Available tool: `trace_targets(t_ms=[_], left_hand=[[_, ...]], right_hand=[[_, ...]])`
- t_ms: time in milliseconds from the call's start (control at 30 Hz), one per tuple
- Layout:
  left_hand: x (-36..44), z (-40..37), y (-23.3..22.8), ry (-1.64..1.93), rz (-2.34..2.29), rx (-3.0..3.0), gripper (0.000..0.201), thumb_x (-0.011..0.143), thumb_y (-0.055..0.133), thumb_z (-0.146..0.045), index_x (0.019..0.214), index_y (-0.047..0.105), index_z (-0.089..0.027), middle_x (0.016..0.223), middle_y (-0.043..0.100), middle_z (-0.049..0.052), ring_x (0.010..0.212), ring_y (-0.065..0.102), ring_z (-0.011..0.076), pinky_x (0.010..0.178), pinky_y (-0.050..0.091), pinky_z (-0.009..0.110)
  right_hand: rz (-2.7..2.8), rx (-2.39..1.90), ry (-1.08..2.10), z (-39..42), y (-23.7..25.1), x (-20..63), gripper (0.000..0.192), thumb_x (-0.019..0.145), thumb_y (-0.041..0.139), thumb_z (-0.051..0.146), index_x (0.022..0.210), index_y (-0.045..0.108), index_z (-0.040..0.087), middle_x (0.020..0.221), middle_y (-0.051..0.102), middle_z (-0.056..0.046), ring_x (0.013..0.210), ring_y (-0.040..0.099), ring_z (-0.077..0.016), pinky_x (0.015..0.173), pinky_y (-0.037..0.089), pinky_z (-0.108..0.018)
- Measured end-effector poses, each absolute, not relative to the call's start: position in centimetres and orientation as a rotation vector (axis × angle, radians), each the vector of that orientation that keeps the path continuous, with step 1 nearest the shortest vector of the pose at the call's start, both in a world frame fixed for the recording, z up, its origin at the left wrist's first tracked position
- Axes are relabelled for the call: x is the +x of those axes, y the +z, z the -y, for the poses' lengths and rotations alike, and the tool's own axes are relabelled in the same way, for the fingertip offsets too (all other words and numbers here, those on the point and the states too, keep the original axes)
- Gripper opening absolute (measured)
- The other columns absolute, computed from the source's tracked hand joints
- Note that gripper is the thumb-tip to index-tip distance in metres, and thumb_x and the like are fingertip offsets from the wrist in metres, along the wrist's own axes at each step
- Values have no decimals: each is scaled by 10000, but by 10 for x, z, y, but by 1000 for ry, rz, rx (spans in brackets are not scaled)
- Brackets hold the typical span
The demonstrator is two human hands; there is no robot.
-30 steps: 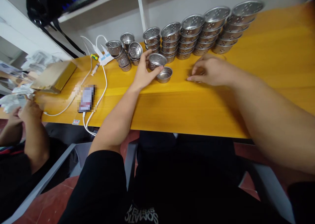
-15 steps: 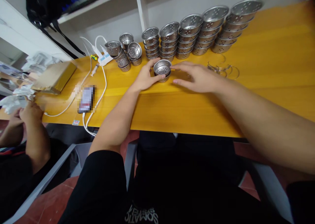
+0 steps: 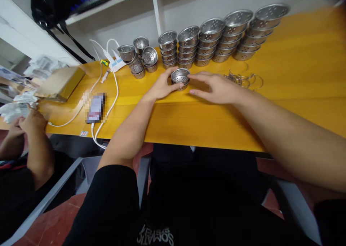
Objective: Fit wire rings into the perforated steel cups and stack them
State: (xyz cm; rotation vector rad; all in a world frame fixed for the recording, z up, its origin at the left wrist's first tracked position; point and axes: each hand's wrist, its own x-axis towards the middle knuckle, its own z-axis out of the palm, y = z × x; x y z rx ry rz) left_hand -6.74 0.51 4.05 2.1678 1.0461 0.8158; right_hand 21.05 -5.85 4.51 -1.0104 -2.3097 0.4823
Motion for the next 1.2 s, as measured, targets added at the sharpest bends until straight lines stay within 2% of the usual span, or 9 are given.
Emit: trace_targets(t_ms=[133, 300, 367, 467, 633, 800, 933, 1033, 1200], left_hand=[[-73, -4, 43, 823, -1071, 2161, 1135, 684, 780, -978, 1513, 554, -237, 1676, 603, 175, 1529, 623, 360, 1326, 514, 549], [-102, -33, 37, 1126, -1267, 2161, 972, 763, 612, -1038, 1428, 607, -329, 1709, 534, 152, 1509, 615, 344, 1237, 563, 567], [-116, -48, 30, 1142, -1373, 2190, 1126, 706, 551, -1102, 1478, 570, -282, 1749, 461, 191, 1664, 453, 354, 1335, 488, 566], [-131, -66, 20, 1032, -1520, 2211, 1274, 615, 542, -1150, 1495, 558, -229, 1774, 421, 222, 1733, 338, 386, 1491, 232, 586], [-137, -71, 15, 1077, -1444, 2254, 988, 696, 622, -1071, 1313, 636, -300, 1477, 644, 177, 1463, 597, 383, 1392, 381, 676], [-133, -67, 18, 1089, -1458, 2233, 845, 749, 757, -946, 1245, 646, -271, 1393, 618, 159, 1344, 640, 351, 1335, 455, 631], [-131, -64, 20, 1127, -1483, 2221, 640, 882, 835, -688, 1289, 654, -228, 1390, 594, 140, 1361, 653, 307, 1331, 484, 538], [-130, -63, 21, 1146, -1498, 2221, 492, 892, 876, -536, 1228, 690, -228, 1358, 595, 136, 1366, 636, 308, 1355, 462, 545], [-125, -58, 28, 1100, -1531, 2274, 279, 940, 809, -424, 1024, 684, -188, 1327, 585, 157, 1364, 620, 311, 1332, 482, 517]], right_hand=[[2309, -982, 481, 57, 45, 215, 725, 1035, 647, 673, 1687, 552, 371, 1636, 627, -72, 1469, 630, -421, 1274, 476, -696], [2249, -1017, 509, 54, 45, 223, 767, 999, 656, 759, 1663, 576, 382, 1622, 640, -70, 1383, 681, -431, 1223, 526, -672], [2242, -1041, 520, 53, 45, 226, 770, 993, 649, 782, 1642, 598, 372, 1607, 651, -80, 1378, 682, -436, 1219, 527, -682], [2253, -1056, 512, 53, 46, 227, 745, 1004, 632, 778, 1628, 602, 372, 1593, 658, -91, 1384, 673, -439, 1227, 516, -713], [2276, -1034, 472, 53, 46, 227, 674, 1035, 609, 751, 1612, 596, 402, 1604, 654, -57, 1410, 659, -414, 1252, 509, -707], [2264, -1061, 483, 52, 45, 228, 701, 1030, 641, 725, 1599, 620, 316, 1577, 669, -118, 1374, 685, -421, 1217, 542, -702], [2259, -1061, 486, 51, 44, 228, 686, 1026, 652, 720, 1591, 627, 332, 1583, 667, -102, 1408, 668, -425, 1254, 509, -702], [2256, -1058, 494, 50, 43, 229, 717, 1020, 659, 720, 1592, 633, 288, 1569, 673, -131, 1398, 676, -434, 1250, 510, -704], [2246, -1079, 528, 50, 43, 230, 667, 1019, 658, 730, 1590, 625, 386, 1574, 673, -71, 1392, 676, -421, 1245, 511, -720]])
